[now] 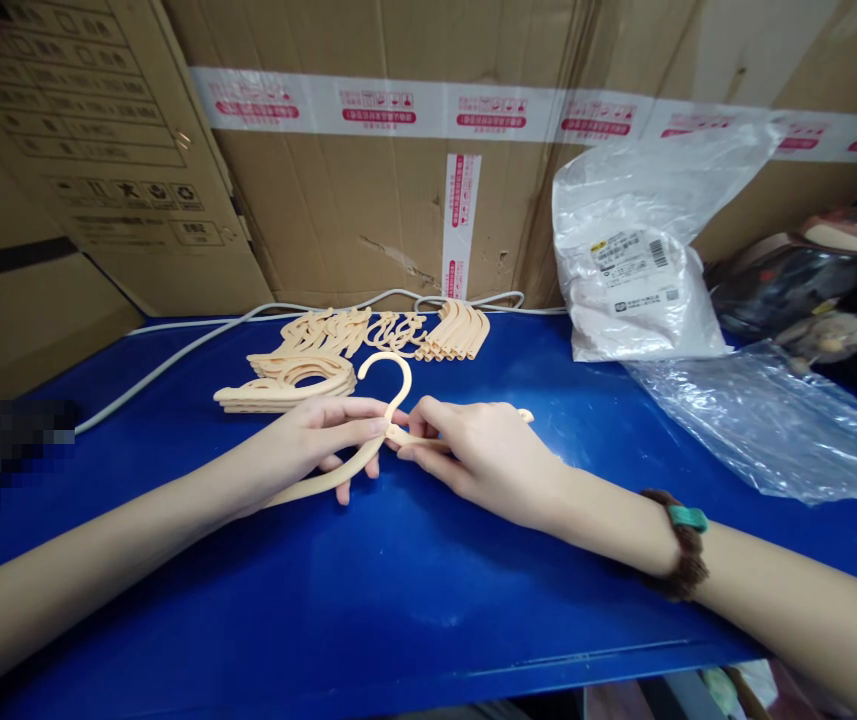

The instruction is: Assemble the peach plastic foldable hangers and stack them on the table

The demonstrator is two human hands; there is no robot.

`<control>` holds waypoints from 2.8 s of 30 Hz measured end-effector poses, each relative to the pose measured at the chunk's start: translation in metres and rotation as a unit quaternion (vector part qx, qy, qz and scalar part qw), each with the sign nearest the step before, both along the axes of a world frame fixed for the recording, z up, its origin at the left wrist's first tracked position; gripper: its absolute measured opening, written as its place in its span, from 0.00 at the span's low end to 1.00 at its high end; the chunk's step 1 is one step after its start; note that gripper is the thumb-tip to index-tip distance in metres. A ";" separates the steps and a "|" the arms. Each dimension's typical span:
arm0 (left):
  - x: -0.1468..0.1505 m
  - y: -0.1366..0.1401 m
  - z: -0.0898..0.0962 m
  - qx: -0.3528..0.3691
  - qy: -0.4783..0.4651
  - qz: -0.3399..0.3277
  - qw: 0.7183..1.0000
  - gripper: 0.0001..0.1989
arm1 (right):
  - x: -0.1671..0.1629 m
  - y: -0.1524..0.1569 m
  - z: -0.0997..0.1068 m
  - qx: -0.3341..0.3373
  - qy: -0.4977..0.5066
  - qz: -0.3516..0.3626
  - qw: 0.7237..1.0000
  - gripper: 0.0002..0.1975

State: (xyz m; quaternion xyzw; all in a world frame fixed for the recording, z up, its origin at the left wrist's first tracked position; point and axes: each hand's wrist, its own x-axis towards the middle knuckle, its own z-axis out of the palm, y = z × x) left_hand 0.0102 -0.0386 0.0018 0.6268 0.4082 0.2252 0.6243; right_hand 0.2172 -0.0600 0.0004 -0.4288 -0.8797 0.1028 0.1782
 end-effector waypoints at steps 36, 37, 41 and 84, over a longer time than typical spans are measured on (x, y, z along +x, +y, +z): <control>0.009 -0.006 0.006 -0.021 0.021 0.051 0.998 0.13 | 0.004 -0.001 -0.002 0.094 -0.042 0.060 0.993 0.11; 0.009 -0.005 0.006 -0.022 0.020 0.047 0.998 0.13 | 0.004 -0.001 -0.001 0.102 -0.043 0.066 0.992 0.11; 0.007 -0.003 0.005 -0.031 0.025 0.030 0.999 0.12 | 0.008 0.000 0.004 0.136 -0.055 0.099 0.984 0.11; 0.000 -0.019 0.010 0.486 0.447 -0.153 0.735 0.16 | 0.016 0.017 0.010 0.194 -0.090 0.044 0.976 0.30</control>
